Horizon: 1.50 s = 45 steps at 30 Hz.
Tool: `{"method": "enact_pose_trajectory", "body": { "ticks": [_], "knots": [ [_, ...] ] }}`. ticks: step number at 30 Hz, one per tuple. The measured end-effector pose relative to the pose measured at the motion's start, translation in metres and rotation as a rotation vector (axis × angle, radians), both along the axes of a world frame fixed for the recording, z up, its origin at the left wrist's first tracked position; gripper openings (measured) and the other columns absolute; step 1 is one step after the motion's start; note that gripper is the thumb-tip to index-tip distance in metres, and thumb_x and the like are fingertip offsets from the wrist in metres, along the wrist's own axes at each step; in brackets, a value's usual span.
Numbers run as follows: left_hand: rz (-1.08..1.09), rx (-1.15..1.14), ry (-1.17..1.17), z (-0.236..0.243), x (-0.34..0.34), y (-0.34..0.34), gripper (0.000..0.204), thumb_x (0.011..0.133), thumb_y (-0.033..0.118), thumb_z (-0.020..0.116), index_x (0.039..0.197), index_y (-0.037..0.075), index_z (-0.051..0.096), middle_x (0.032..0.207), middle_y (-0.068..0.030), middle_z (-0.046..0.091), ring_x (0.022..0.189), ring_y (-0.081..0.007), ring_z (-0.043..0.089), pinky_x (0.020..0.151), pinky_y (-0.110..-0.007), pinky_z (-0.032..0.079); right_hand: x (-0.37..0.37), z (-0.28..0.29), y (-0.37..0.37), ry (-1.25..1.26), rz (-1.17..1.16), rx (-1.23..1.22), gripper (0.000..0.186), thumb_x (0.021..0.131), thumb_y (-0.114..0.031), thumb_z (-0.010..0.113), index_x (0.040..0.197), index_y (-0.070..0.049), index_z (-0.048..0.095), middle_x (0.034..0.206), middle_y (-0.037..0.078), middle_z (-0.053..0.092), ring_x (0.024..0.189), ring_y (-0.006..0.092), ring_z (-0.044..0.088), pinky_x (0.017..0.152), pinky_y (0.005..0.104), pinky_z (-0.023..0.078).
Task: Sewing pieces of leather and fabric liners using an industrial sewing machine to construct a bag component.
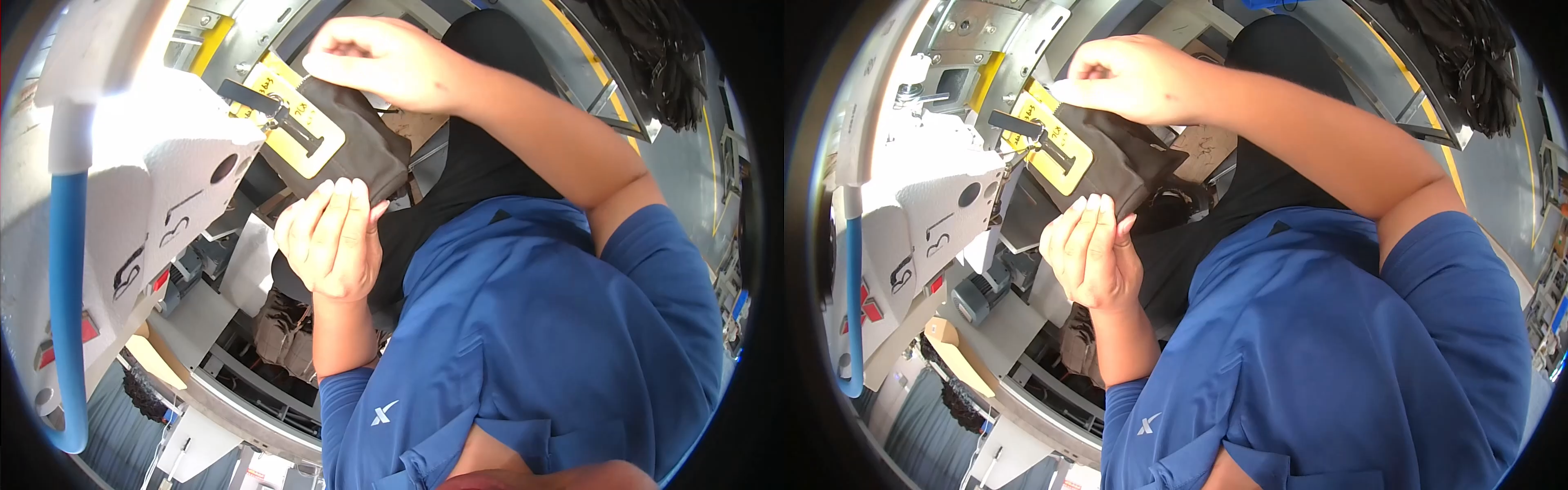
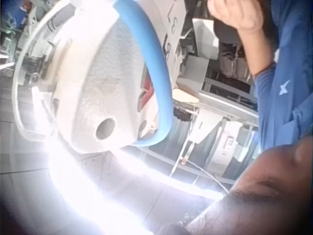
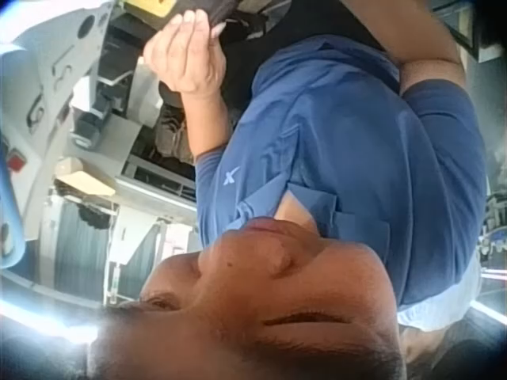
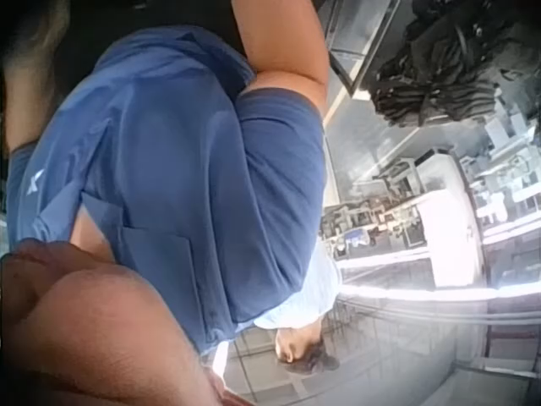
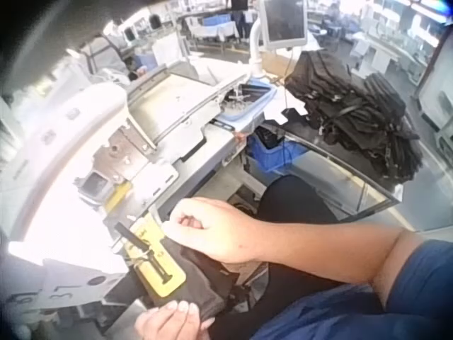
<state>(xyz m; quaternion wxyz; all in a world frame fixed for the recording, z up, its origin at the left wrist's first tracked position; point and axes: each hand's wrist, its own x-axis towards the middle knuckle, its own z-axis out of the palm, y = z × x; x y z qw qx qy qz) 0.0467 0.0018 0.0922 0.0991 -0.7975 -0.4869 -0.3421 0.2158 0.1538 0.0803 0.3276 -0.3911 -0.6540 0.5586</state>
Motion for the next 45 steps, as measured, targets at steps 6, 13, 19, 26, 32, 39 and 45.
{"method": "enact_pose_trajectory", "body": {
  "ticks": [6,13,19,26,32,39,45],
  "knots": [
    [-0.014,0.003,0.021,0.002,-0.002,0.000,0.022,0.082,0.020,0.082,0.095,0.003,0.077,0.092,-0.0066,0.075,0.088,-0.0233,0.070,0.082,-0.036,0.050,-0.016,-0.037,0.025,0.142,0.172,0.282,0.030,0.102,-0.030,0.059,0.102,-0.002,0.068,0.088,0.003,0.062,0.079,0.0090,0.056,0.072,0.0281,0.047],
    [-0.059,0.029,0.072,0.005,-0.004,0.004,0.024,0.076,0.020,0.085,0.095,0.005,0.078,0.092,-0.0047,0.074,0.088,-0.0219,0.070,0.080,-0.034,0.048,-0.017,-0.029,0.027,0.063,0.169,0.165,0.025,0.101,-0.027,0.062,0.096,-0.003,0.066,0.085,0.002,0.061,0.078,0.0083,0.056,0.072,0.0284,0.047],
    [-0.065,0.014,0.044,0.005,-0.002,0.005,0.026,0.073,0.020,0.085,0.093,0.005,0.078,0.093,-0.0043,0.074,0.089,-0.0217,0.070,0.079,-0.034,0.048,-0.006,-0.001,0.019,0.011,0.190,0.017,0.026,0.101,-0.031,0.062,0.095,-0.006,0.065,0.076,-0.005,0.055,0.066,0.0053,0.048,0.058,0.0248,0.042],
    [-0.044,0.020,0.038,0.007,-0.004,0.003,0.026,0.076,0.020,0.085,0.097,0.006,0.078,0.096,-0.0036,0.074,0.093,-0.0211,0.069,0.086,-0.037,0.046,-0.009,0.004,0.013,0.119,0.109,0.025,0.033,0.096,-0.031,0.065,0.085,0.000,0.061,0.072,0.008,0.055,0.068,0.0133,0.050,0.065,0.0322,0.044],
    [-0.075,0.017,0.008,0.002,-0.007,0.001,0.023,0.076,0.020,0.084,0.095,0.007,0.077,0.096,-0.0036,0.073,0.096,-0.0209,0.067,0.086,-0.038,0.046,-0.007,0.023,-0.015,-0.034,-0.088,0.680,0.015,0.084,-0.020,0.072,0.086,-0.006,0.067,0.085,0.008,0.061,0.077,0.0270,0.058,0.073,0.0389,0.048],
    [-0.092,0.016,-0.004,-0.002,-0.007,-0.003,0.018,0.073,0.010,0.076,0.091,0.006,0.075,0.099,-0.0093,0.073,0.098,-0.0246,0.070,0.093,-0.040,0.046,-0.011,0.058,-0.055,-0.525,0.124,1.024,0.028,0.081,-0.030,0.072,0.094,-0.005,0.071,0.084,0.005,0.058,0.079,0.0220,0.053,0.067,0.0372,0.039],
    [-0.057,-0.002,0.029,0.000,-0.005,-0.003,0.016,0.077,0.018,0.078,0.090,0.008,0.075,0.096,-0.0031,0.072,0.100,-0.0208,0.066,0.093,-0.041,0.044,-0.014,0.062,-0.043,-0.659,0.185,0.957,0.031,0.085,-0.031,0.070,0.100,-0.004,0.072,0.093,0.006,0.066,0.086,0.0229,0.057,0.074,0.0384,0.040]
  ]
}}
